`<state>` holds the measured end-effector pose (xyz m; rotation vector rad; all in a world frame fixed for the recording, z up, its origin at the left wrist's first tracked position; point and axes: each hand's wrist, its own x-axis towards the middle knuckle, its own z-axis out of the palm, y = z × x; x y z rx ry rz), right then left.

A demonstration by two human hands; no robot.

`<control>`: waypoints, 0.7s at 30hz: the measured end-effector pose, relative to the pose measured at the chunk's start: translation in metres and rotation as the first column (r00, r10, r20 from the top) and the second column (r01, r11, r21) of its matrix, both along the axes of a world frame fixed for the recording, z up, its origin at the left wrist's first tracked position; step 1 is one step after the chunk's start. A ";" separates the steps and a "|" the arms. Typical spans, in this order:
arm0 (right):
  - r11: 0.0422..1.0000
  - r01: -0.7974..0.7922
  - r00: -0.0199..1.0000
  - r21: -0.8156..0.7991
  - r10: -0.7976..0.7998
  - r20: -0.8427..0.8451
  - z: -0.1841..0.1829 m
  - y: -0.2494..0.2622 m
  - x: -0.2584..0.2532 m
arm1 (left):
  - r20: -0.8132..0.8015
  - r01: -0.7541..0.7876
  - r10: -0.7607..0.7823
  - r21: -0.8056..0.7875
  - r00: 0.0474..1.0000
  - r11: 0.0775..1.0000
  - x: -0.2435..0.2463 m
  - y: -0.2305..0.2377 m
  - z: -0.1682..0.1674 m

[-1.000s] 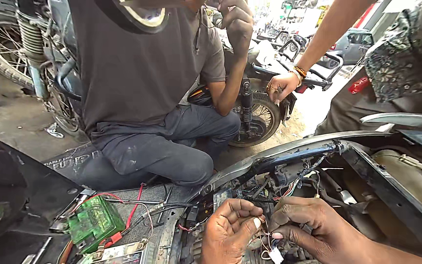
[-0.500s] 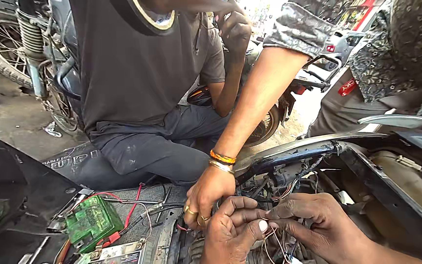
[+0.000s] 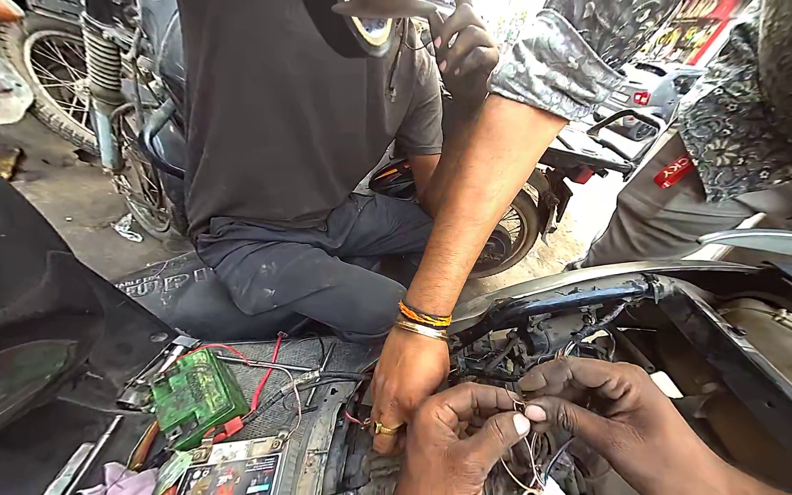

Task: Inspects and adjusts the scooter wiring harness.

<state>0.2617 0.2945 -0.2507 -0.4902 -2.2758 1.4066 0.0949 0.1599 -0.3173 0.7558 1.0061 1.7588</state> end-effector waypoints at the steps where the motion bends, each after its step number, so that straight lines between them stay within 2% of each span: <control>1: 1.000 0.003 1.000 -0.003 -0.003 0.005 0.000 0.000 0.000 | -0.010 -0.010 0.010 -0.001 1.000 1.000 0.000 0.000 0.000; 8: 0.996 -0.016 1.000 0.090 0.013 0.027 0.000 0.002 0.001 | -0.082 -0.059 0.061 0.027 0.995 0.998 0.000 -0.002 0.000; 21: 0.982 -0.024 0.999 0.186 0.019 0.027 -0.002 0.001 0.001 | -0.001 -0.068 0.068 0.021 0.998 0.997 0.003 -0.006 0.004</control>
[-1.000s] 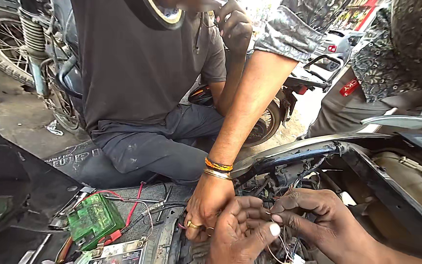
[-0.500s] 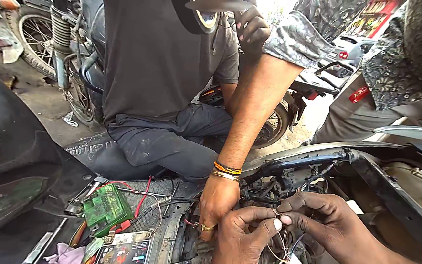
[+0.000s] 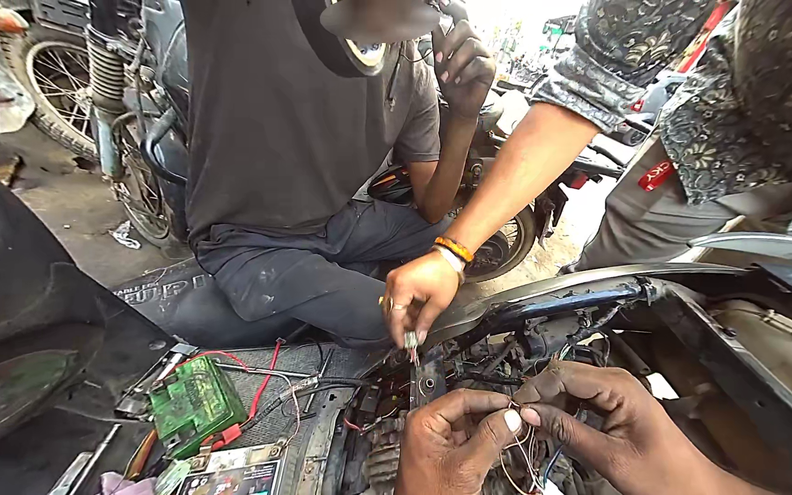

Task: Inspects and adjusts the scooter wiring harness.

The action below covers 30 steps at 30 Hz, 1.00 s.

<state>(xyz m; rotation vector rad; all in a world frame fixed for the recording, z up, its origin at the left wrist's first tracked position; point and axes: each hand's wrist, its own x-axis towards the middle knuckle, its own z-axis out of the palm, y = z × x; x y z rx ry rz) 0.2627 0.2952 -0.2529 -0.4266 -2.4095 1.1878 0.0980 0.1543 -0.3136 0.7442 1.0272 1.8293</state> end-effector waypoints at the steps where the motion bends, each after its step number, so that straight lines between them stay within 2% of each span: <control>1: 1.000 0.005 1.000 0.000 -0.005 0.002 0.000 0.000 0.000 | 0.014 0.000 0.000 -0.004 1.000 1.000 0.000 0.000 0.001; 13: 0.997 0.026 0.999 -0.072 -0.023 0.035 0.005 -0.005 -0.002 | 0.042 0.008 -0.010 0.055 0.999 0.998 -0.001 0.000 0.000; 19: 0.993 0.042 0.998 -0.112 -0.036 0.055 0.004 -0.006 -0.002 | -0.201 -0.042 0.060 0.097 0.978 0.994 -0.003 0.002 -0.003; 24: 0.990 0.053 0.998 -0.130 -0.047 0.050 0.004 -0.007 -0.002 | -0.302 -0.076 0.104 0.104 0.948 0.992 -0.003 0.001 -0.004; 27: 0.986 0.061 0.996 -0.155 -0.050 0.069 0.005 -0.007 -0.002 | -0.433 -0.121 0.167 0.132 0.886 0.984 -0.002 0.002 -0.006; 30: 0.977 0.068 0.995 -0.203 -0.051 0.090 0.006 -0.008 -0.002 | -0.576 -0.177 0.243 0.168 0.780 0.970 -0.001 0.000 -0.006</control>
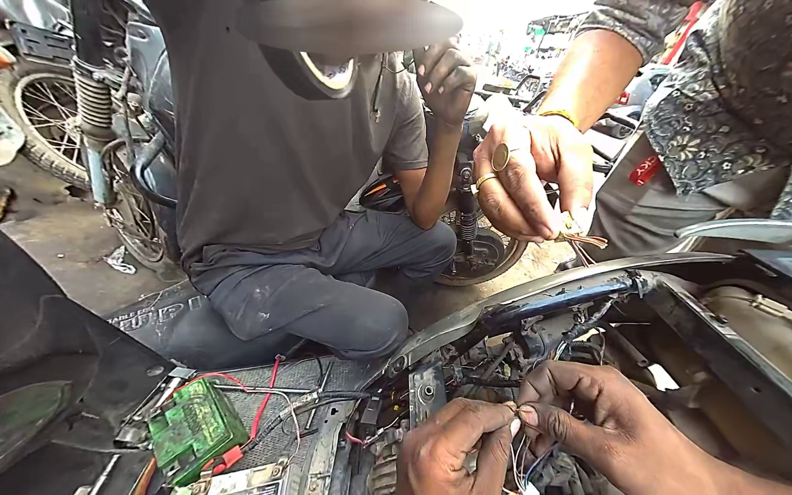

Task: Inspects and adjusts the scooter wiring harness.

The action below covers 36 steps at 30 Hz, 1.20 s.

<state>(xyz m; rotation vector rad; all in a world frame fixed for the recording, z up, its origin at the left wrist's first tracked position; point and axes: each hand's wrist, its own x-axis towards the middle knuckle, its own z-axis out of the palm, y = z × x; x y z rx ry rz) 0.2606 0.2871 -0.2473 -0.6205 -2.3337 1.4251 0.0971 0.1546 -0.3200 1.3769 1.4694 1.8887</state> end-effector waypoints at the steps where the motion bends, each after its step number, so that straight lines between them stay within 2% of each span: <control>1: 1.000 -0.003 1.000 -0.020 0.003 0.009 0.001 0.000 0.000 | -0.066 -0.037 0.036 -0.003 0.997 0.999 0.001 -0.001 0.001; 3: 0.998 -0.009 1.000 -0.061 0.010 0.025 0.002 -0.001 0.000 | -0.164 -0.093 0.090 -0.007 0.982 0.996 0.002 -0.002 0.001; 5: 0.996 -0.003 0.999 -0.086 0.005 0.033 0.003 -0.002 0.000 | -0.195 -0.112 0.110 0.000 0.975 0.994 0.002 -0.001 0.001; 11: 0.992 0.031 0.999 -0.126 -0.028 0.024 0.005 -0.005 -0.002 | -0.130 -0.093 0.093 0.007 0.987 0.996 0.001 0.005 0.000; 13: 0.998 0.040 0.999 -0.045 -0.040 -0.010 0.002 -0.005 -0.004 | -0.116 -0.077 0.076 -0.004 0.990 0.997 -0.001 0.005 0.001; 15: 0.988 0.048 0.999 0.146 -0.045 -0.024 -0.002 -0.003 -0.003 | -0.087 -0.033 0.031 -0.024 0.996 0.999 -0.004 0.005 0.002; 18: 0.879 0.024 1.000 0.476 -0.020 -0.012 -0.004 0.001 0.002 | -0.052 0.040 -0.043 -0.050 0.998 0.998 -0.007 0.006 0.005; 21: 0.746 -0.012 1.000 0.666 0.011 0.006 -0.002 0.002 0.005 | -0.039 0.084 -0.085 -0.048 0.996 0.995 -0.011 0.007 0.008; 26: 0.613 -0.008 0.999 0.790 0.031 -0.014 0.002 0.002 0.008 | -0.057 0.114 -0.116 -0.043 0.992 0.993 -0.017 0.009 0.012; 30: 0.630 -0.029 0.999 0.776 0.051 -0.004 0.003 0.003 0.007 | 0.068 0.203 -0.200 -0.043 0.977 0.978 -0.020 0.010 0.015; 33: 0.639 -0.043 0.997 0.768 0.074 -0.006 0.004 0.005 0.007 | 0.071 0.244 -0.240 -0.061 0.968 0.968 -0.025 0.011 0.015; 36: 0.538 -0.070 0.995 0.840 0.102 0.017 0.011 0.003 0.009 | 0.129 0.323 -0.309 -0.103 0.942 0.941 -0.029 0.013 0.018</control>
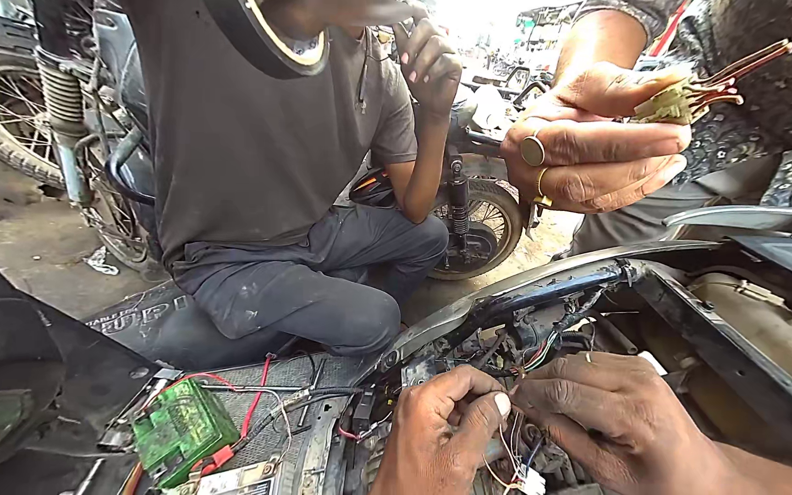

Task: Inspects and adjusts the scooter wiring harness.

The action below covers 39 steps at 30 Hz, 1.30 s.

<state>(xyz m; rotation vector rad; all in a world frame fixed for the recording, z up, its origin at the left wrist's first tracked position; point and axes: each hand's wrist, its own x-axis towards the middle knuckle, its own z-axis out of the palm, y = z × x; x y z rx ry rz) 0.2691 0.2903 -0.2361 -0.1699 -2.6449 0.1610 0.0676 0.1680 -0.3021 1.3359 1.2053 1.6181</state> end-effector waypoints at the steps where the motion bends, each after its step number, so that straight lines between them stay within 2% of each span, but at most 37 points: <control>1: 0.997 -0.019 1.000 0.079 0.018 0.018 0.003 -0.001 0.001 | 0.048 0.062 -0.060 -0.046 0.997 0.997 -0.002 0.001 0.002; 4: 0.964 -0.100 0.994 0.246 0.083 0.077 0.009 -0.004 0.002 | 0.340 0.340 -0.266 -0.179 0.902 0.923 -0.010 0.003 0.004; 6: 0.974 -0.083 0.994 0.211 0.065 0.089 0.008 -0.005 0.001 | 0.453 0.416 -0.292 -0.202 0.842 0.887 -0.013 0.004 0.003; 7: 0.992 -0.038 0.996 0.120 0.028 0.083 0.005 -0.003 0.000 | 0.451 0.383 -0.262 -0.200 0.853 0.902 -0.011 0.003 0.004; 9: 0.986 0.078 0.995 -0.148 -0.068 0.073 0.001 0.001 -0.003 | 0.294 0.181 -0.124 -0.175 0.948 0.968 -0.002 0.000 0.005; 11: 0.917 0.133 0.991 -0.376 -0.111 0.078 0.000 0.003 -0.005 | -0.046 -0.082 0.079 -0.063 0.996 0.995 0.008 -0.002 0.000; 12: 0.882 0.128 0.991 -0.454 -0.102 0.082 -0.001 0.003 -0.006 | -0.238 -0.195 0.196 0.026 0.951 0.980 0.011 -0.002 -0.003; 14: 0.835 0.104 0.994 -0.541 -0.074 0.078 -0.002 0.002 -0.009 | -0.483 -0.334 0.402 0.223 0.778 0.916 0.013 -0.004 -0.009; 16: 0.831 0.090 0.996 -0.549 -0.063 0.069 -0.003 0.001 -0.009 | -0.597 -0.363 0.527 0.383 0.605 0.850 0.011 -0.005 -0.011; 18: 0.889 0.090 0.995 -0.448 -0.063 0.073 -0.004 0.001 -0.007 | -0.662 -0.331 0.562 0.454 0.495 0.827 0.008 -0.006 -0.010; 19: 0.938 0.081 0.995 -0.336 -0.056 0.083 -0.003 0.001 -0.004 | -0.687 -0.309 0.537 0.439 0.490 0.843 0.007 -0.005 -0.009; 20: 0.981 0.055 0.995 -0.185 -0.038 0.094 -0.001 0.002 -0.002 | -0.698 -0.279 0.467 0.374 0.543 0.884 0.006 -0.006 -0.008; 21: 1.000 0.006 0.995 -0.015 -0.005 0.100 0.002 0.002 0.000 | -0.668 -0.228 0.340 0.252 0.662 0.940 0.003 -0.006 -0.006; 22: 0.991 -0.043 0.994 0.127 0.030 0.104 0.007 0.002 0.001 | -0.558 -0.132 0.163 0.096 0.813 0.987 -0.002 -0.006 -0.003; 23: 0.973 -0.082 0.993 0.217 0.062 0.098 0.012 0.001 0.001 | -0.357 0.012 -0.023 -0.033 0.934 0.999 -0.008 -0.004 0.001; 24: 0.959 -0.110 0.992 0.263 0.090 0.085 0.017 0.001 0.002 | -0.111 0.159 -0.170 -0.102 0.979 0.982 -0.013 -0.003 0.005; 25: 0.949 -0.128 0.991 0.287 0.113 0.071 0.020 0.000 0.002 | 0.090 0.271 -0.262 -0.116 0.961 0.955 -0.016 -0.002 0.007; 26: 0.943 -0.138 0.990 0.303 0.126 0.058 0.022 0.000 0.001 | 0.215 0.337 -0.308 -0.110 0.927 0.935 -0.018 -0.001 0.009; 28: 0.930 -0.141 0.990 0.339 0.134 0.046 0.024 0.000 0.000 | 0.328 0.381 -0.336 -0.085 0.883 0.921 -0.018 0.000 0.009; 32: 0.892 -0.144 0.990 0.428 0.135 0.050 0.031 -0.002 0.000 | 0.389 0.384 -0.336 -0.049 0.858 0.922 -0.014 0.001 0.008; 39: 0.843 -0.124 0.992 0.523 0.097 0.079 0.038 -0.009 0.004 | 0.356 0.323 -0.295 -0.020 0.887 0.946 -0.012 0.000 0.010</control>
